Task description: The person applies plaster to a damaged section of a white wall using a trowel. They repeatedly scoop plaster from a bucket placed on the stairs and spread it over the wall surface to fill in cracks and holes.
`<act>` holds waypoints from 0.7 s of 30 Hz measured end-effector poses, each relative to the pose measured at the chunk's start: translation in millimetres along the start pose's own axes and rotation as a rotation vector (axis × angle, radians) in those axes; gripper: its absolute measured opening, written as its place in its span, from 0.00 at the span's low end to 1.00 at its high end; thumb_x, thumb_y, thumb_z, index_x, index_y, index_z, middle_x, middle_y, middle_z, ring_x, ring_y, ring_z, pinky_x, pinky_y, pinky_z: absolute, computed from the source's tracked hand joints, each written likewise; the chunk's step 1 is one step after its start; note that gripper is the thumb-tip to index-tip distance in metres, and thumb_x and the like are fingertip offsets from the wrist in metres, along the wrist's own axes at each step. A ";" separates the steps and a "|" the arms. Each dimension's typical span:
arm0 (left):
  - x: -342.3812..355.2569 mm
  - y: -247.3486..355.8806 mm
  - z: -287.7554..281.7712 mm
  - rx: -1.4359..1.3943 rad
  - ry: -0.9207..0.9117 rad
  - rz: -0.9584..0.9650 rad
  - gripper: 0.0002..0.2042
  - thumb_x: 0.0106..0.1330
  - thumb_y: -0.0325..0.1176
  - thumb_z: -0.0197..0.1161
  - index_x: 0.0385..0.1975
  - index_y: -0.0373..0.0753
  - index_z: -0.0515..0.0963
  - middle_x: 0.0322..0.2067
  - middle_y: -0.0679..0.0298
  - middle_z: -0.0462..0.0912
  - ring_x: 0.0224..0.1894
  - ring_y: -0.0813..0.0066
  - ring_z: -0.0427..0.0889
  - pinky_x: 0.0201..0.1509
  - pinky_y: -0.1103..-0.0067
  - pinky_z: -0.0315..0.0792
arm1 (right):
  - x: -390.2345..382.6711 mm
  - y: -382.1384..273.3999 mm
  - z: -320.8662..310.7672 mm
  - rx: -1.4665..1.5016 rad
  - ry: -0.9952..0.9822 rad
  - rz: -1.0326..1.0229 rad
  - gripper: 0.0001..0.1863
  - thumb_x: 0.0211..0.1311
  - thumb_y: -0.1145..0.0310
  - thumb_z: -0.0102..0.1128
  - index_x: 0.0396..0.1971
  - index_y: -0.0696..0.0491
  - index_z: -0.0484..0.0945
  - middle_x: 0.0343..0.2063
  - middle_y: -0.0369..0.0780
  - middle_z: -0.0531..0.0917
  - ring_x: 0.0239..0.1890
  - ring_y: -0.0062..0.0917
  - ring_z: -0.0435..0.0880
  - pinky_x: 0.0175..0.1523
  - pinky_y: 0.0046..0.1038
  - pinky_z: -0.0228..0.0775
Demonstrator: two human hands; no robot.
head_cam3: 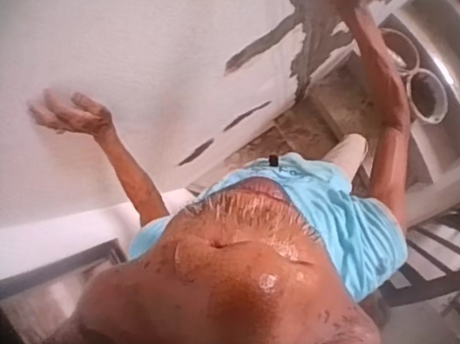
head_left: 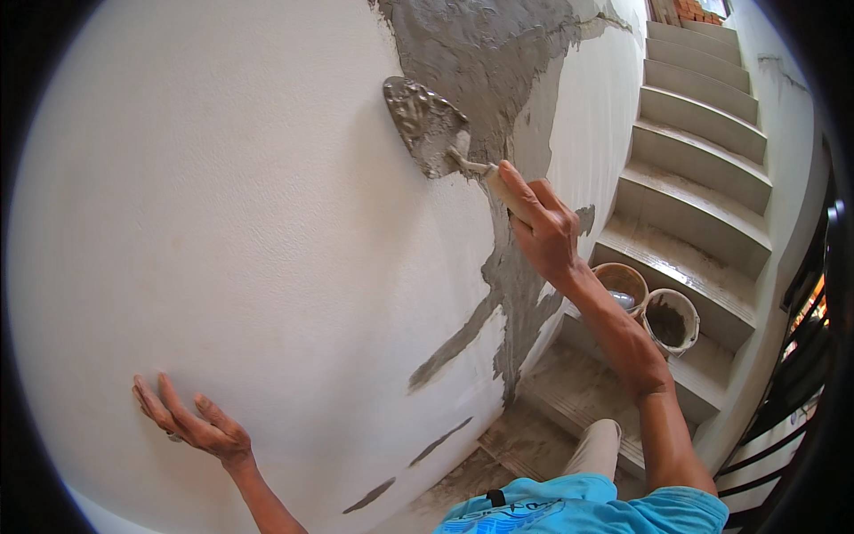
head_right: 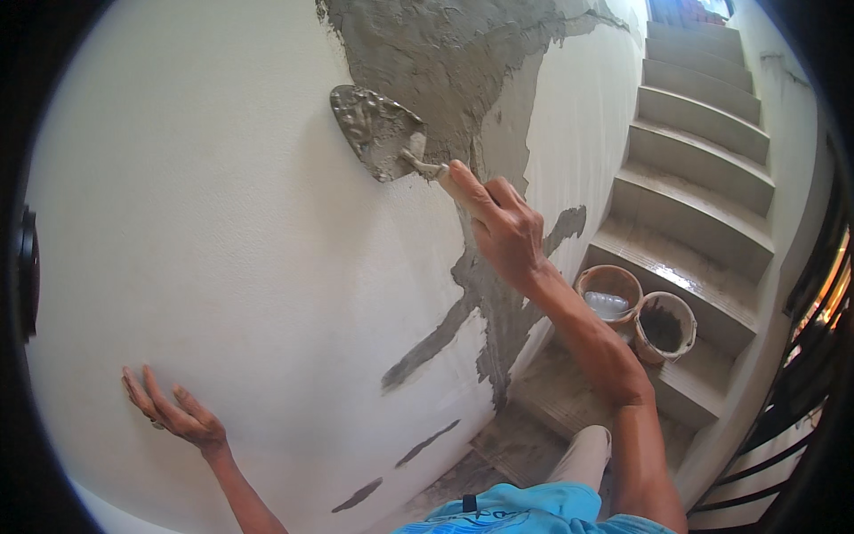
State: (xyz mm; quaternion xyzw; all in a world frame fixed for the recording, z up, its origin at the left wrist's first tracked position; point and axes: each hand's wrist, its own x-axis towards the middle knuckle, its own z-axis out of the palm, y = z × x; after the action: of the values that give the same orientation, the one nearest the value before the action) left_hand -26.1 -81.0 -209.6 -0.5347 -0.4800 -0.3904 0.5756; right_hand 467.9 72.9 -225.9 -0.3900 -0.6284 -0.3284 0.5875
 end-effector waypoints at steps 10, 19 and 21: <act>1.8 2.0 -0.8 -0.029 0.024 -0.002 0.24 0.83 0.42 0.41 0.69 0.32 0.67 0.75 0.48 0.59 0.78 0.47 0.55 0.80 0.51 0.49 | -21.5 8.1 7.5 -0.117 0.048 0.149 0.43 0.48 0.84 0.64 0.67 0.35 0.78 0.25 0.34 0.72 0.28 0.26 0.80 0.28 0.34 0.76; 1.6 1.6 0.2 -0.036 0.022 -0.003 0.25 0.83 0.44 0.41 0.69 0.32 0.67 0.75 0.47 0.59 0.77 0.45 0.56 0.79 0.51 0.51 | -7.3 -10.9 20.2 -0.104 0.098 0.054 0.42 0.49 0.85 0.63 0.67 0.36 0.78 0.25 0.34 0.72 0.27 0.26 0.80 0.27 0.33 0.76; 0.5 1.7 -0.5 -0.044 0.025 -0.004 0.25 0.83 0.44 0.41 0.68 0.32 0.67 0.75 0.47 0.59 0.77 0.45 0.56 0.79 0.51 0.51 | -8.4 -3.8 16.5 -0.155 0.115 0.097 0.42 0.49 0.85 0.64 0.67 0.36 0.78 0.25 0.33 0.71 0.27 0.25 0.79 0.27 0.32 0.76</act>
State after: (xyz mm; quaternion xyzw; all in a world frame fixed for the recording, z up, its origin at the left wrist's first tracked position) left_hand -24.3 -81.2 -209.6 -0.5414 -0.4653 -0.4088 0.5685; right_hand 456.6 84.6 -235.6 -0.4447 -0.5467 -0.3691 0.6058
